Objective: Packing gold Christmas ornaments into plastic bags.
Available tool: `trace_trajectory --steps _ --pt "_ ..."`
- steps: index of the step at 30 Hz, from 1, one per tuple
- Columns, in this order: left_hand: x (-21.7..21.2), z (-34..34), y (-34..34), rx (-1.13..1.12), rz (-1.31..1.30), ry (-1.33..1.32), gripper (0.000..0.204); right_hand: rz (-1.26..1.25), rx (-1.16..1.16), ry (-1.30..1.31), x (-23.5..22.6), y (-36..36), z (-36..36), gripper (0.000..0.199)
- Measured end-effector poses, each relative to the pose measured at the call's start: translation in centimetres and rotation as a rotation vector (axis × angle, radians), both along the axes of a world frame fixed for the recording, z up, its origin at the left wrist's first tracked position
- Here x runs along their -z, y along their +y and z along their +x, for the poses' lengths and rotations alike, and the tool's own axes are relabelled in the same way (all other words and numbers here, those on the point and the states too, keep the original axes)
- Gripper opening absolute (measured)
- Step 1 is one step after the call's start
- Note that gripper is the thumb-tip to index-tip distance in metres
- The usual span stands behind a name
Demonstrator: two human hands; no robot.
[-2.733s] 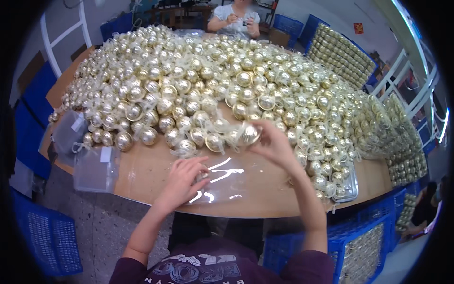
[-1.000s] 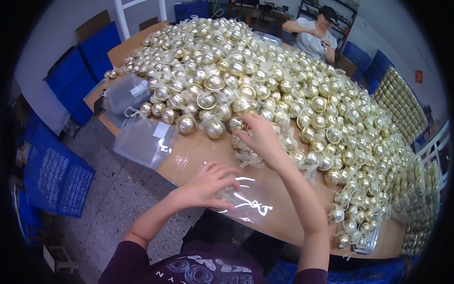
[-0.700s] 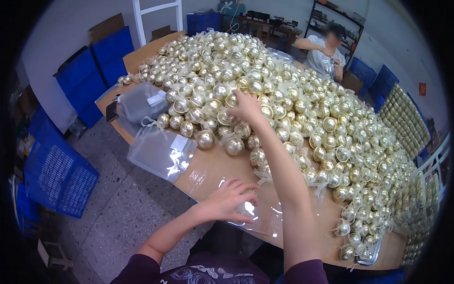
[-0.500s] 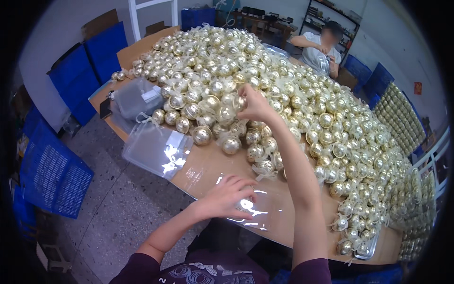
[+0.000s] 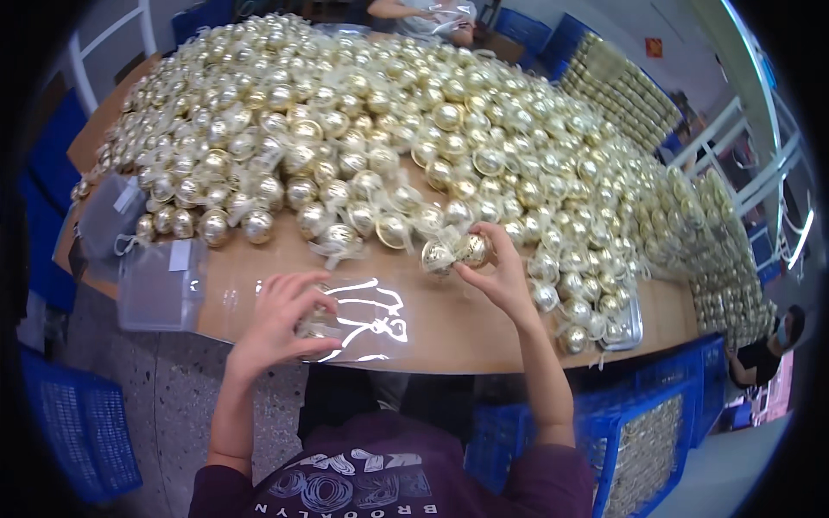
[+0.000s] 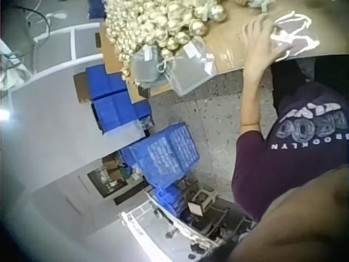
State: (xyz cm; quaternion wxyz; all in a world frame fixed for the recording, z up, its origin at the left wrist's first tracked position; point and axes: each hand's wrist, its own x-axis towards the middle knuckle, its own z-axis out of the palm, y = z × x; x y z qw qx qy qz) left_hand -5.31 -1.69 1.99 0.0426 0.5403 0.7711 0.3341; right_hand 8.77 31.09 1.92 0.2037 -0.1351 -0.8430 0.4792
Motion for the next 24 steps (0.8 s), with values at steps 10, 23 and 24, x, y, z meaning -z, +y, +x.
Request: trace_trajectory --steps 10,23,24 --pt "-0.6 0.5 0.3 -0.046 -0.052 -0.025 0.043 0.763 0.210 0.115 -0.1 2.0 4.7 0.064" --pt "-0.9 0.7 0.3 -0.061 -0.061 -0.050 0.043 0.173 -0.011 -0.360 -0.5 4.0 4.8 0.068" --pt "-0.9 0.7 0.3 -0.058 -0.056 -0.048 0.043 0.274 -0.028 -0.303 -0.5 3.3 4.5 0.059"
